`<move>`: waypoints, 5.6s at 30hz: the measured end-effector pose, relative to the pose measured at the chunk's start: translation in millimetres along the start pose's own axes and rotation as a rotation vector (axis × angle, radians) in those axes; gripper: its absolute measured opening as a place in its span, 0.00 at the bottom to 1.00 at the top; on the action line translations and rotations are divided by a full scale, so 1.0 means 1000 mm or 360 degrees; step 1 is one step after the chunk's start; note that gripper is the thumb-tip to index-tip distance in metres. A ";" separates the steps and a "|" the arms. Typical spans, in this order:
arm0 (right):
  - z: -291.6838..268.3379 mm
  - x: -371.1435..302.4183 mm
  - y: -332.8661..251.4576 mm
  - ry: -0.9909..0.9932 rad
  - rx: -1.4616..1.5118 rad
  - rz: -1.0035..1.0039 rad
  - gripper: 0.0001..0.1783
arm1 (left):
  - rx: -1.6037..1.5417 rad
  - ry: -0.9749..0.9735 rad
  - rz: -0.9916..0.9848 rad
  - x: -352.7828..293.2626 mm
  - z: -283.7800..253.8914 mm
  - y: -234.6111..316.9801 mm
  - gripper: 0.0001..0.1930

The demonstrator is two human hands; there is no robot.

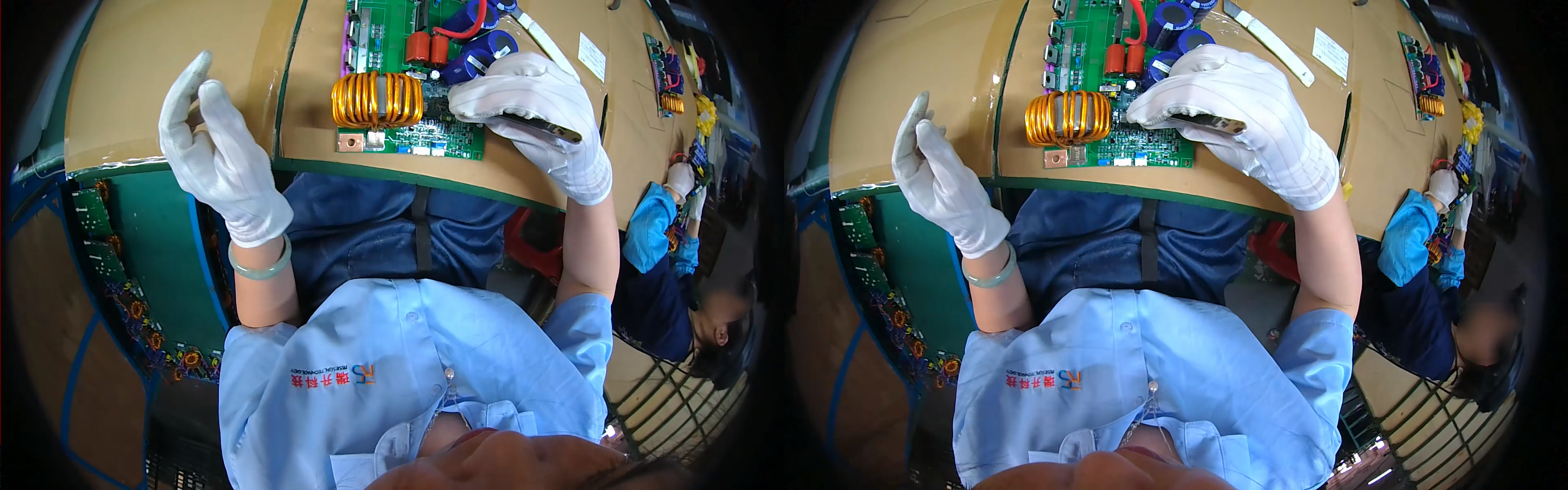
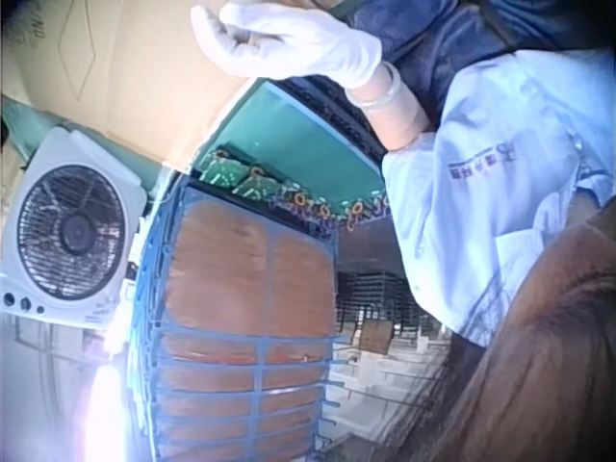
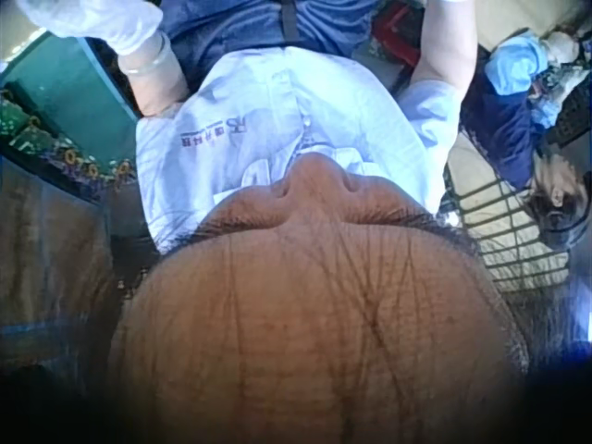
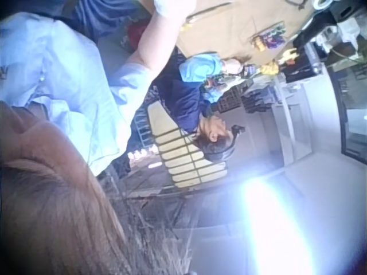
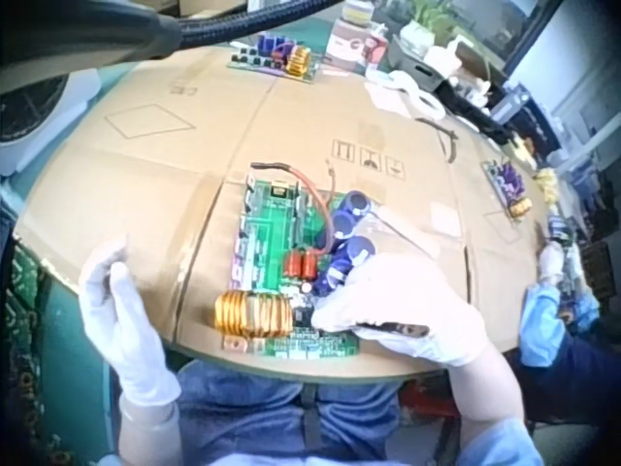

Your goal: The person assembles a green circuit board by hand, attaching a large copper coil and connecting red and black wires. They then use a small metal tool to scrape or clean the soldered joints on the back of the board.

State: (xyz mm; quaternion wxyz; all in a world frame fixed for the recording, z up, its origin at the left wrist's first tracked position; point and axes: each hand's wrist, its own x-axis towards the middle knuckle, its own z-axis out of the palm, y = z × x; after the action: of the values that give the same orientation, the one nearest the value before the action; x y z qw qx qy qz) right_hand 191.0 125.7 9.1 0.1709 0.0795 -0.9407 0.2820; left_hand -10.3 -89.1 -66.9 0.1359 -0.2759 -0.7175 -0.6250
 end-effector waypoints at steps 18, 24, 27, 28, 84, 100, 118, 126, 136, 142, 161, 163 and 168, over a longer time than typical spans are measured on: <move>0.000 0.011 0.001 -0.0138 -0.0161 -0.0093 0.12 | -0.0008 -0.0012 0.0054 -0.001 0.003 -0.014 0.11; 0.002 0.003 0.005 -0.0058 -0.0108 -0.0114 0.13 | 0.0106 -0.0153 -0.0135 -0.002 -0.001 -0.005 0.20; 0.007 -0.002 0.005 0.0014 -0.0049 -0.0088 0.15 | 0.0127 -0.0154 -0.0127 -0.002 -0.002 -0.005 0.21; 0.007 -0.004 0.004 0.0021 -0.0054 -0.0062 0.15 | 0.0132 -0.0152 -0.0124 -0.002 -0.003 -0.005 0.21; 0.047 -0.027 -0.025 0.0611 0.0055 0.0429 0.11 | -0.0041 -0.0089 0.0005 -0.005 0.000 -0.014 0.18; 0.047 -0.034 -0.024 0.0449 -0.0361 0.0115 0.17 | -0.0039 -0.0108 0.0020 -0.005 -0.001 -0.012 0.19; 0.043 -0.036 -0.035 0.0293 -0.0650 0.0100 0.15 | -0.0017 -0.0079 0.0087 -0.005 -0.001 -0.014 0.19; 0.045 -0.038 -0.030 0.0321 -0.0431 0.0191 0.24 | -0.0011 -0.0098 0.0076 -0.005 -0.003 -0.015 0.19; 0.039 -0.036 -0.022 0.0246 -0.0425 0.0048 0.17 | -0.0063 -0.0092 0.0032 -0.005 -0.002 -0.013 0.19; 0.028 -0.022 -0.016 0.0096 -0.0522 -0.0105 0.15 | -0.0013 -0.0080 0.0095 -0.005 -0.001 -0.014 0.19; 0.049 -0.029 -0.013 0.0262 -0.0525 -0.0006 0.15 | -0.0001 -0.0112 0.0126 -0.006 -0.004 -0.011 0.17; 0.049 -0.030 -0.015 0.0286 -0.0404 0.0034 0.16 | 0.0005 -0.0115 0.0129 -0.007 -0.005 -0.011 0.17; 0.043 -0.019 -0.021 0.0226 -0.0415 0.0060 0.16 | -0.0026 -0.0121 0.0125 -0.007 -0.005 -0.012 0.17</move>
State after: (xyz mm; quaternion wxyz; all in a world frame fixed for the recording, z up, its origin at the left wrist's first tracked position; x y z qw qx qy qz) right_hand 201.8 85.2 -21.1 0.2405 0.0189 -0.9562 0.1655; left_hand -12.3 -96.2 -79.0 0.1308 -0.3285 -0.7057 -0.6139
